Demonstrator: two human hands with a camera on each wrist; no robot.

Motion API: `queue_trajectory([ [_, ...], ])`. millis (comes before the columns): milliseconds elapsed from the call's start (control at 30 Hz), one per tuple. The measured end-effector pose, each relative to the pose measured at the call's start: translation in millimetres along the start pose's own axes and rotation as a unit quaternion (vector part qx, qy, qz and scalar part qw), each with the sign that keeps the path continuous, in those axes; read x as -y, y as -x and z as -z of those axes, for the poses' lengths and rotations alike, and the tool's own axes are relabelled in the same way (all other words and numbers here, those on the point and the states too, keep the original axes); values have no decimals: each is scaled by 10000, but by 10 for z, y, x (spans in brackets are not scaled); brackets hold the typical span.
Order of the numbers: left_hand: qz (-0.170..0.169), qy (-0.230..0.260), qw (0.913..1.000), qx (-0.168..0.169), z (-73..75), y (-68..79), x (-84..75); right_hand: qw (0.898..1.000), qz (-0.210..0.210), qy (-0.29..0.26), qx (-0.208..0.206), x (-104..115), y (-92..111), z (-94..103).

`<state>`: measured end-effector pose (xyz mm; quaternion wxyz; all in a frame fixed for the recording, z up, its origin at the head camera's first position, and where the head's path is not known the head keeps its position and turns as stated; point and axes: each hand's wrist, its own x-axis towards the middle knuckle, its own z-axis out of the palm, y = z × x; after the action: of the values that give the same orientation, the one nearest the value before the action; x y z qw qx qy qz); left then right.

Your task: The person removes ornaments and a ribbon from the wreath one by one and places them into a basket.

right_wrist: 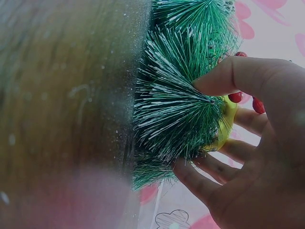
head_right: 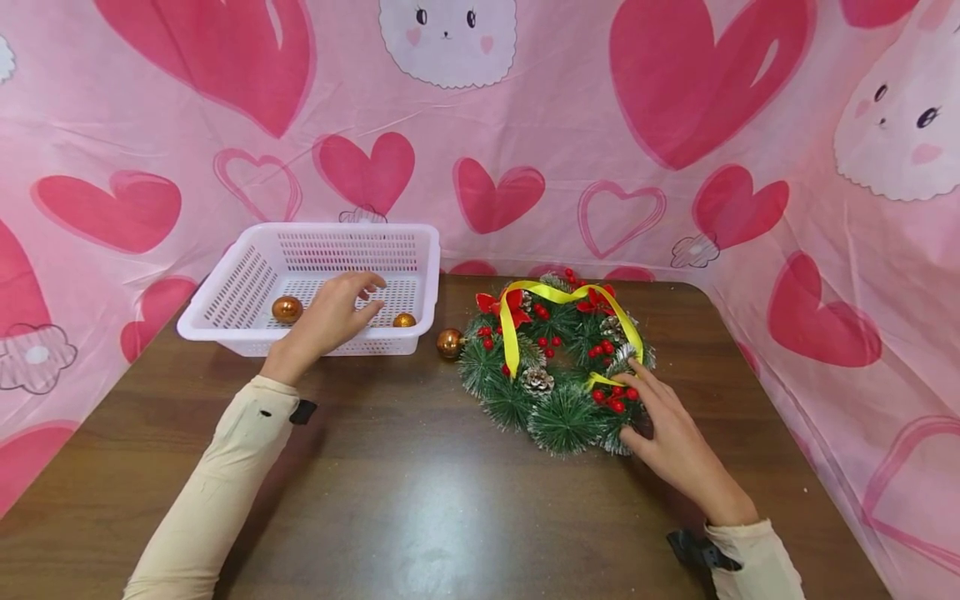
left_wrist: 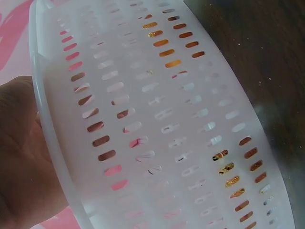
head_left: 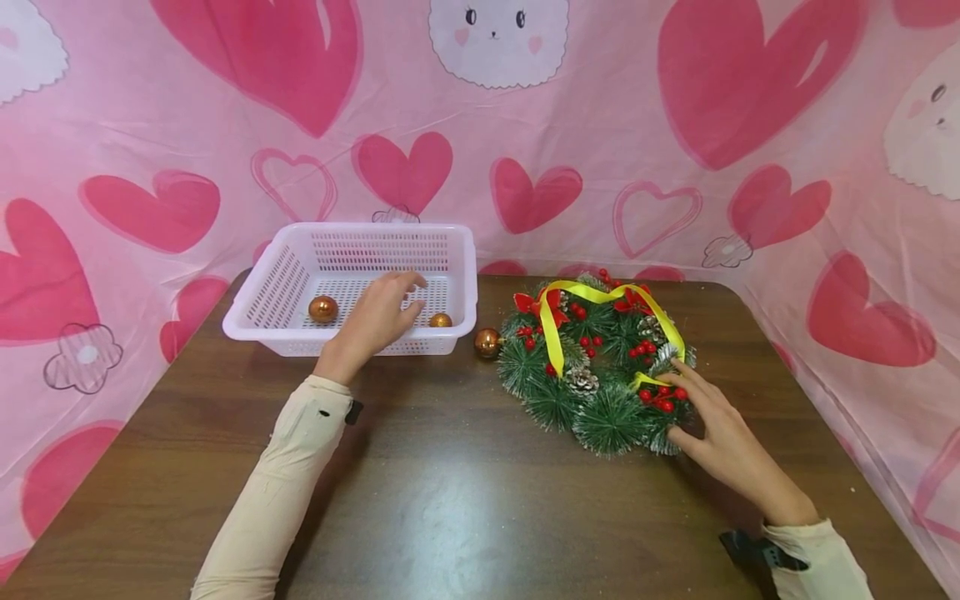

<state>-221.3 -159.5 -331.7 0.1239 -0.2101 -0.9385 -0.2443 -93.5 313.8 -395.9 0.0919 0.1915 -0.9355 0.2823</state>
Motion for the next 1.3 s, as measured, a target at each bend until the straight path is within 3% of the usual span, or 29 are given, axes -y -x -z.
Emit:
queue_trajectory([
  [367, -227, 102, 9996, -158, -17, 18, -142, 10000, 42, 19, 34, 4, -27, 3],
  [600, -804, 203, 9961, -295, -88, 28, -395, 10000, 21, 81, 10, -5, -23, 17],
  [833, -1698, 314, 9841, -419, -225, 41, -667, 9999, -102, 26, 21, -31, -10, 29],
  [1067, -2045, 666, 9766, 55, -369, 89, -842, 10000, -85, 10, -50, -35, -17, 23],
  [1300, -1696, 388, 9827, 637, -643, 149, -900, 9998, -197, 17, -9, -26, -7, 40],
])
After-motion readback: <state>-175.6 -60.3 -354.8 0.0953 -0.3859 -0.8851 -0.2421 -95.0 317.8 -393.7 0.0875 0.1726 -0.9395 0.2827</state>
